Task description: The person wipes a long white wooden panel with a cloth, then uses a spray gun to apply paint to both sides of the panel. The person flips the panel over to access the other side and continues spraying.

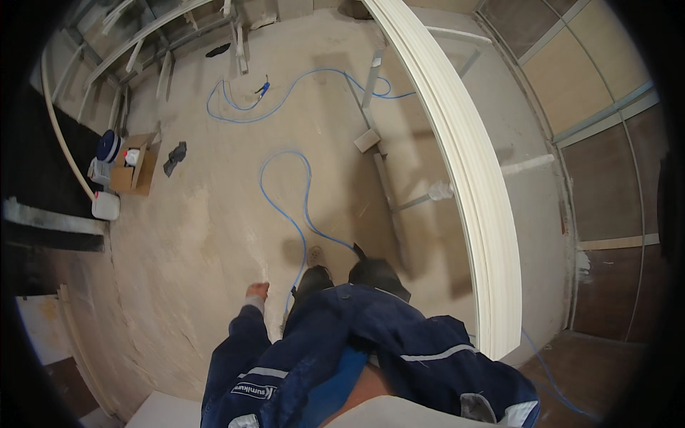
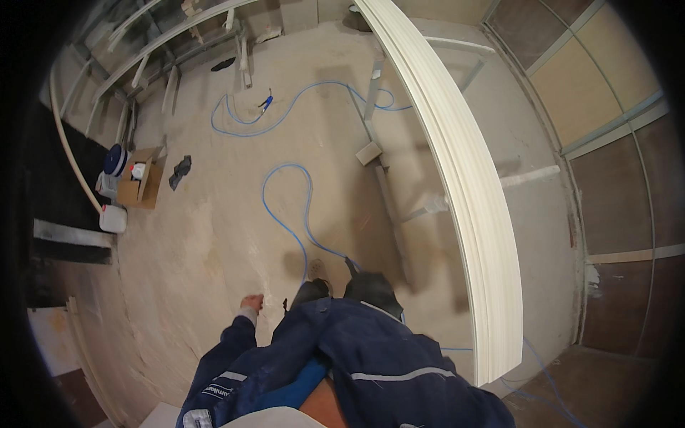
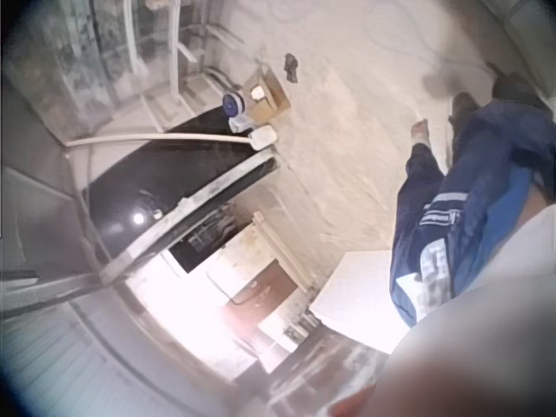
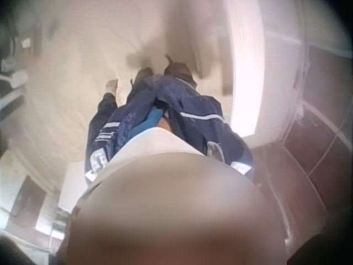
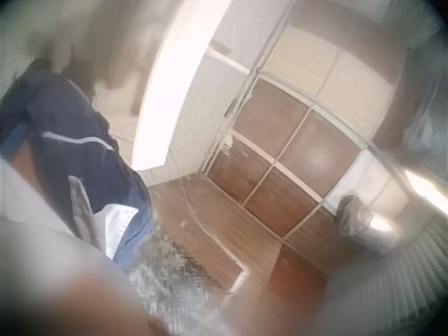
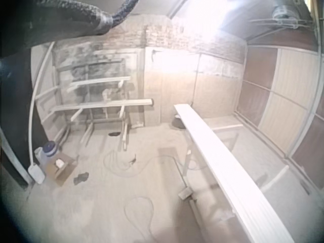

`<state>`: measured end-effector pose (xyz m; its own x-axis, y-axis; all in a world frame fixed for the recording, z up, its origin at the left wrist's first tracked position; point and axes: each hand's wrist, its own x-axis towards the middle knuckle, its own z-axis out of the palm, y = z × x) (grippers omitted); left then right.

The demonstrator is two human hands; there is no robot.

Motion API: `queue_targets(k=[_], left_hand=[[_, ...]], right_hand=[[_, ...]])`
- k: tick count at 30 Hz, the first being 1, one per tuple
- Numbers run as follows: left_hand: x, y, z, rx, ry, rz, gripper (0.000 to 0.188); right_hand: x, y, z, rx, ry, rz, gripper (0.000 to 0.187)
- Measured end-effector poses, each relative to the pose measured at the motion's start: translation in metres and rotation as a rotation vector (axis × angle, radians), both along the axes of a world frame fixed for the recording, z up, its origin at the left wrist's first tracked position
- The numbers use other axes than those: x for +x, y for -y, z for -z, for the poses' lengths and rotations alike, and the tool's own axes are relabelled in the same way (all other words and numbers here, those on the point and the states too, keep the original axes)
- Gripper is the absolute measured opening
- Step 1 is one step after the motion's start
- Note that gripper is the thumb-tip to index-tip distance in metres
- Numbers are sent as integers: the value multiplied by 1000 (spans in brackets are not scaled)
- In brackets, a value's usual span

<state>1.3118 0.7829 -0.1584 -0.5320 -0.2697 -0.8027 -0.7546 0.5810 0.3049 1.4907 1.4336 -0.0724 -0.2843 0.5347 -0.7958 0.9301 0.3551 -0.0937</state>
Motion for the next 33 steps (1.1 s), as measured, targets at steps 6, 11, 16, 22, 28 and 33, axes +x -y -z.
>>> queue_targets(k=[6, 11, 16, 22, 28, 33], left_hand=[[-260, 25, -66, 35, -458, -142, 30], [-440, -10, -109, -103, -465, 193, 33], [-649, -69, -125, -257, -625, 478, 37], [-883, -139, -173, -258, -795, 1035, 47], [-1129, -230, -210, -205, -1223, 1352, 37], [-1314, -351, -204, -25, -1732, 1564, 58]], right_hand=[[-231, 73, -1, -238, -249, 299, 42], [-391, 99, 11, -191, -336, 319, 41], [-583, 83, 93, -153, -265, 165, 44], [-799, 91, 104, -226, -393, 332, 37], [-937, 128, 90, -133, -584, 433, 42], [-982, 142, 138, 52, -327, 605, 41]])
